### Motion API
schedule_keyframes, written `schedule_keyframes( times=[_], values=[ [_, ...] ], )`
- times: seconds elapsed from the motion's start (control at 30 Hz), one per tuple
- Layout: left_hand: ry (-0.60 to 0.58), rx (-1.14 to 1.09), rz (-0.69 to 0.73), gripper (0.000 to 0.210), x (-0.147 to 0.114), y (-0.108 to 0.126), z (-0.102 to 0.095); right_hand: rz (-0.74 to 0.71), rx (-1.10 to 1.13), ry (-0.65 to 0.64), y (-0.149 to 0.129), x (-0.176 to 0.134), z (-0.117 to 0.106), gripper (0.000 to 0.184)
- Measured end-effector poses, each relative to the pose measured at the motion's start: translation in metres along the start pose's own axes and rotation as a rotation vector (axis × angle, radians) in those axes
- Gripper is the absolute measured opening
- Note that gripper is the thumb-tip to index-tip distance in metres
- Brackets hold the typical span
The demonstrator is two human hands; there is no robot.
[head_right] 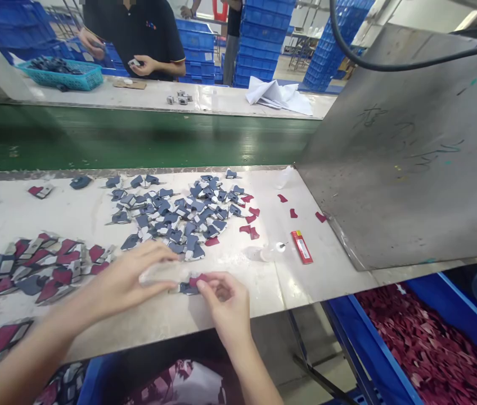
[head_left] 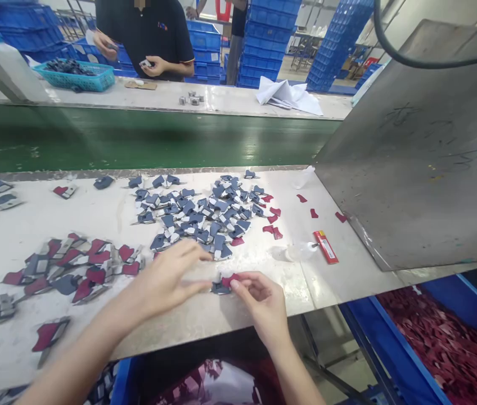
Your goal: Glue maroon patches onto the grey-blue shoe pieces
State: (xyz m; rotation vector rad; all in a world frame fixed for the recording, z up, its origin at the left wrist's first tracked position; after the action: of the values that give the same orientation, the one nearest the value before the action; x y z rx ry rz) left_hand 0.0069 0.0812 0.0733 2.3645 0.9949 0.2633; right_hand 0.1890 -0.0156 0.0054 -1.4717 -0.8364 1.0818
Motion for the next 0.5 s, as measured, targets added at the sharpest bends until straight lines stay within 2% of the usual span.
schedule_keyframes(
  times=[0.1,0.2,0.33,0.5],
  values=[
    [-0.012,-0.114,-0.027,0.032,-0.022,0.002,0.035,0.025,-0.033,0.015,0.006,-0.013,0.007,0.027],
    [0.091,-0.182,-0.024,0.018,-0.026,0.001,0.059,0.025,-0.061,0.031,0.006,-0.017,0.013,0.027],
    [0.195,-0.21,-0.029,0.016,-0.026,-0.001,0.069,0.026,-0.084,0.058,0.005,-0.016,0.018,0.028],
    [0.206,-0.317,-0.062,0.014,-0.032,0.0,0.068,-0.041,-0.12,0.059,0.002,-0.019,0.022,0.024]
  ],
)
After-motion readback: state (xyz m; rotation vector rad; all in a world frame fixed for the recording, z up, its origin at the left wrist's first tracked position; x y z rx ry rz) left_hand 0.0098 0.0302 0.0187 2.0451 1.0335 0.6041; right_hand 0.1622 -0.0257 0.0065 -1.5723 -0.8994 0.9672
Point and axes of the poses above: each hand's wrist, its own x-axis towards the middle knuckle, its own z-axis out of the palm, y = z × x, the point moved 3 cm from there along x, towards the middle knuckle, and after that the axes turned 1 degree about z, right-handed, at the moved point
